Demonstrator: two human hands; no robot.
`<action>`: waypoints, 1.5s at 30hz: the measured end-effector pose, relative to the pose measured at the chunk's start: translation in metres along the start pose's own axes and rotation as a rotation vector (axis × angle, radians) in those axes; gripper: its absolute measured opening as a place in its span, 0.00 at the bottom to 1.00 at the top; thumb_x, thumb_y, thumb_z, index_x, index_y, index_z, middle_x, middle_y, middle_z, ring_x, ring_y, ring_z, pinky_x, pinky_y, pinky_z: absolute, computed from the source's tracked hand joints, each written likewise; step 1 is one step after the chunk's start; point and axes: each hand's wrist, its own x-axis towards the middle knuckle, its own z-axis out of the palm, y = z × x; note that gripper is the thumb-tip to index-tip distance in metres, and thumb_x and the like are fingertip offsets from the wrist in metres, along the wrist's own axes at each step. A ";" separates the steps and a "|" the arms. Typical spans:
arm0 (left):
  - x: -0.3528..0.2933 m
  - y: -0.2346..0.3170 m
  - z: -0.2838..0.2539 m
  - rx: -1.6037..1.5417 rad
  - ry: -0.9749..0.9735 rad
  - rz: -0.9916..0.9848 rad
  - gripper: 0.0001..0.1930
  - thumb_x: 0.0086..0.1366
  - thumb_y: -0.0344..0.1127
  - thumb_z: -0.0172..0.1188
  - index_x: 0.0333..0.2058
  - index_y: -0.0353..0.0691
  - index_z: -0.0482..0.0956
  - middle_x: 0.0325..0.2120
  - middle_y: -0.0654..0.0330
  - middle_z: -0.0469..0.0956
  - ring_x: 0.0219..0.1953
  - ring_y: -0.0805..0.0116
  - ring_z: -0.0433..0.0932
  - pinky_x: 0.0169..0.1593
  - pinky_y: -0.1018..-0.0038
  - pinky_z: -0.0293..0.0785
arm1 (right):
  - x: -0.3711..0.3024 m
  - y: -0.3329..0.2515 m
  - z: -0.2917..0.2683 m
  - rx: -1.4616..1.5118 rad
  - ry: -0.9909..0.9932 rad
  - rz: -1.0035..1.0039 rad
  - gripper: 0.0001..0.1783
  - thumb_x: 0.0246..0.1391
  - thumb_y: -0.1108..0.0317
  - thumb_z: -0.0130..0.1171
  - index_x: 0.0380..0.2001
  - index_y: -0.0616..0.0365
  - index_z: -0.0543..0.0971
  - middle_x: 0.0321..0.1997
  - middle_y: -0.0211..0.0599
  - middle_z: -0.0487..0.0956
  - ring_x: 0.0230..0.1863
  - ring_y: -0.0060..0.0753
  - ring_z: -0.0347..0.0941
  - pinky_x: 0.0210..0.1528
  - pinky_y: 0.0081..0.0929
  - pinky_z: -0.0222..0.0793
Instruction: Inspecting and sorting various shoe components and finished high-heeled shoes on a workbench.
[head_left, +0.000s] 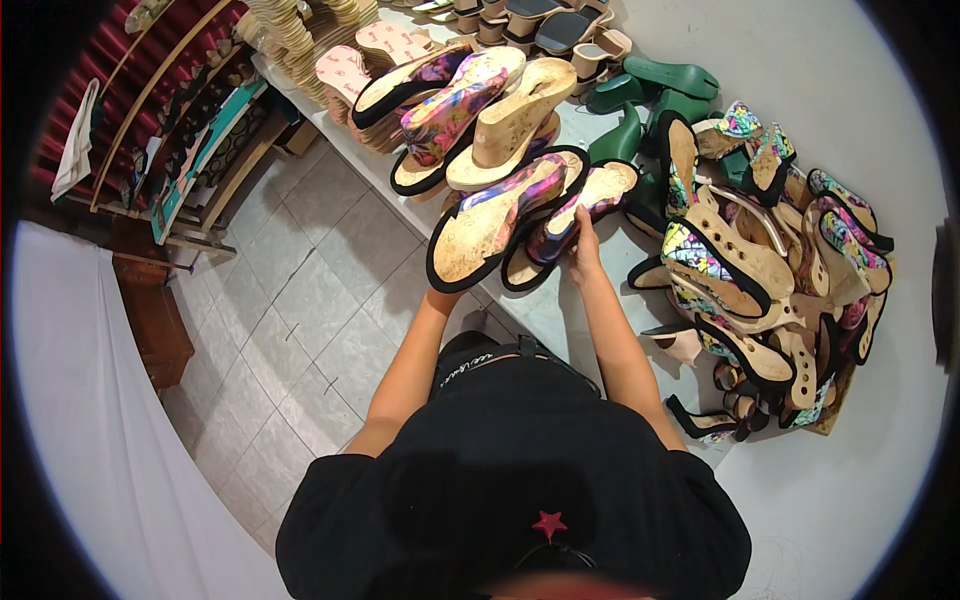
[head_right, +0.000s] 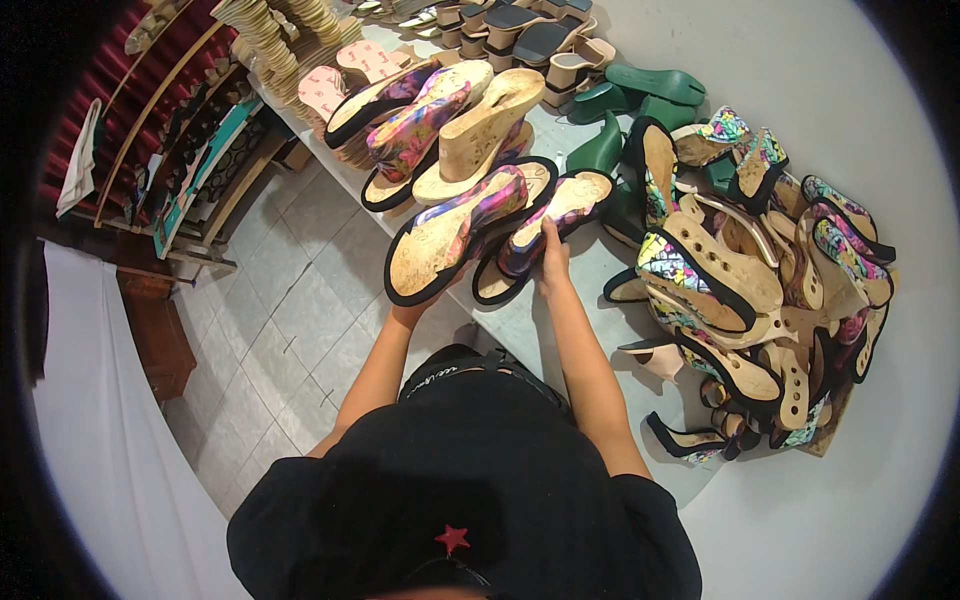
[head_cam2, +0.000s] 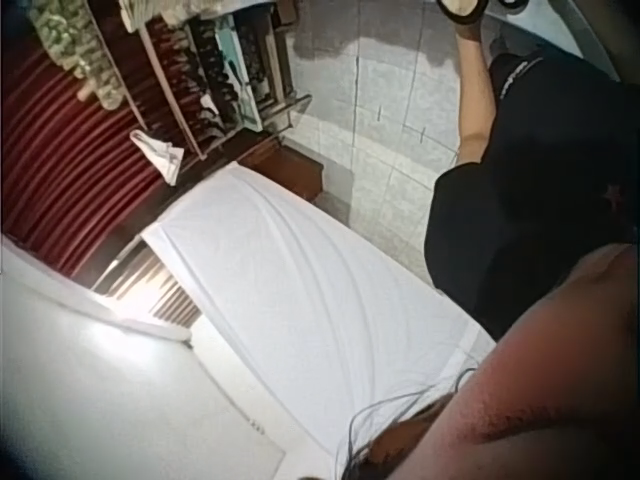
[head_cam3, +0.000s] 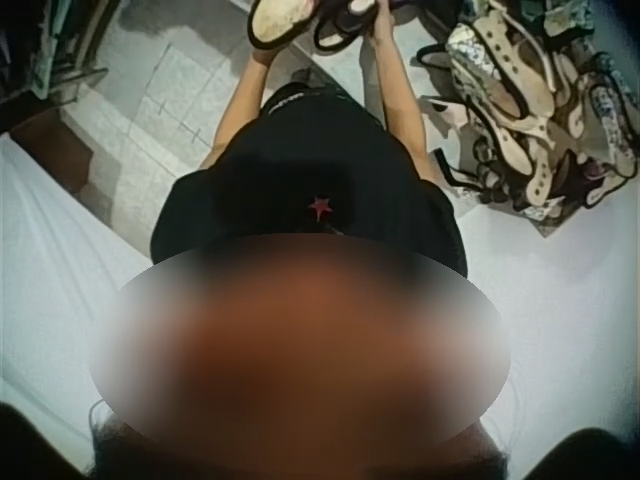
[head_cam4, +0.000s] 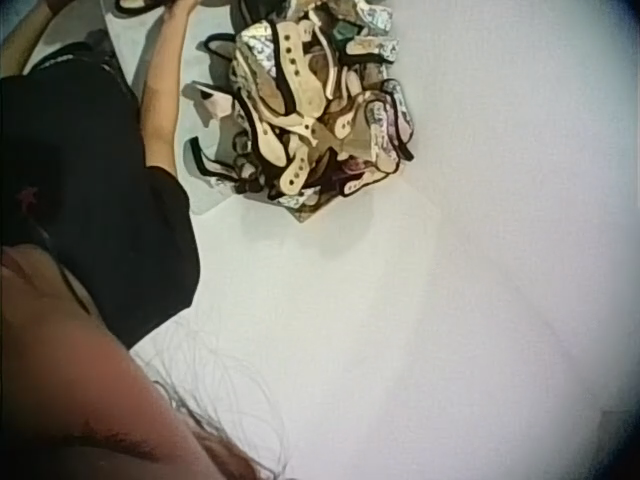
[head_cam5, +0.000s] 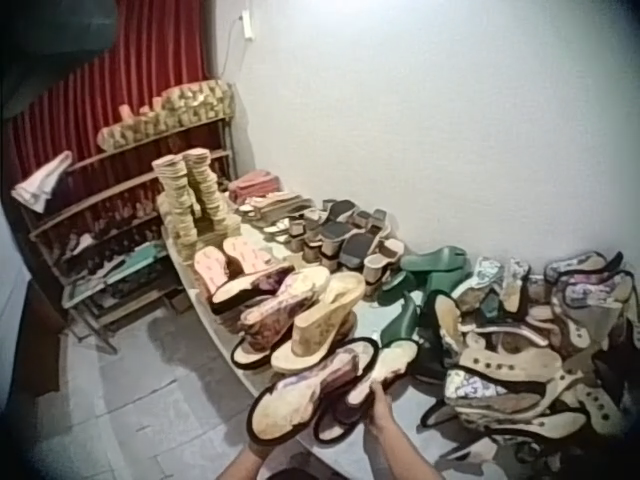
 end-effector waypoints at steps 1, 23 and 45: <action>0.000 0.002 -0.004 0.002 0.033 0.011 0.28 0.60 0.41 0.50 0.58 0.45 0.57 0.58 0.65 0.60 0.59 0.67 0.59 0.59 0.71 0.55 | 0.003 0.000 0.001 0.002 0.000 -0.002 0.35 0.48 0.44 0.53 0.51 0.59 0.65 0.49 0.41 0.71 0.50 0.34 0.68 0.54 0.35 0.61; -0.092 0.009 0.038 -0.736 0.074 -0.786 0.21 0.57 0.42 0.58 0.42 0.30 0.70 0.27 0.55 0.76 0.27 0.73 0.73 0.28 0.77 0.67 | 0.030 -0.029 -0.031 -0.209 0.113 0.066 0.54 0.39 0.28 0.46 0.62 0.52 0.50 0.64 0.39 0.54 0.64 0.41 0.48 0.61 0.49 0.38; -0.043 0.017 0.046 -0.776 -0.381 -0.729 0.31 0.60 0.42 0.55 0.57 0.34 0.56 0.28 0.56 0.75 0.25 0.76 0.71 0.28 0.80 0.68 | 0.067 -0.013 -0.052 0.023 0.020 -0.326 0.25 0.49 0.56 0.54 0.46 0.62 0.68 0.43 0.33 0.73 0.44 0.27 0.68 0.50 0.26 0.61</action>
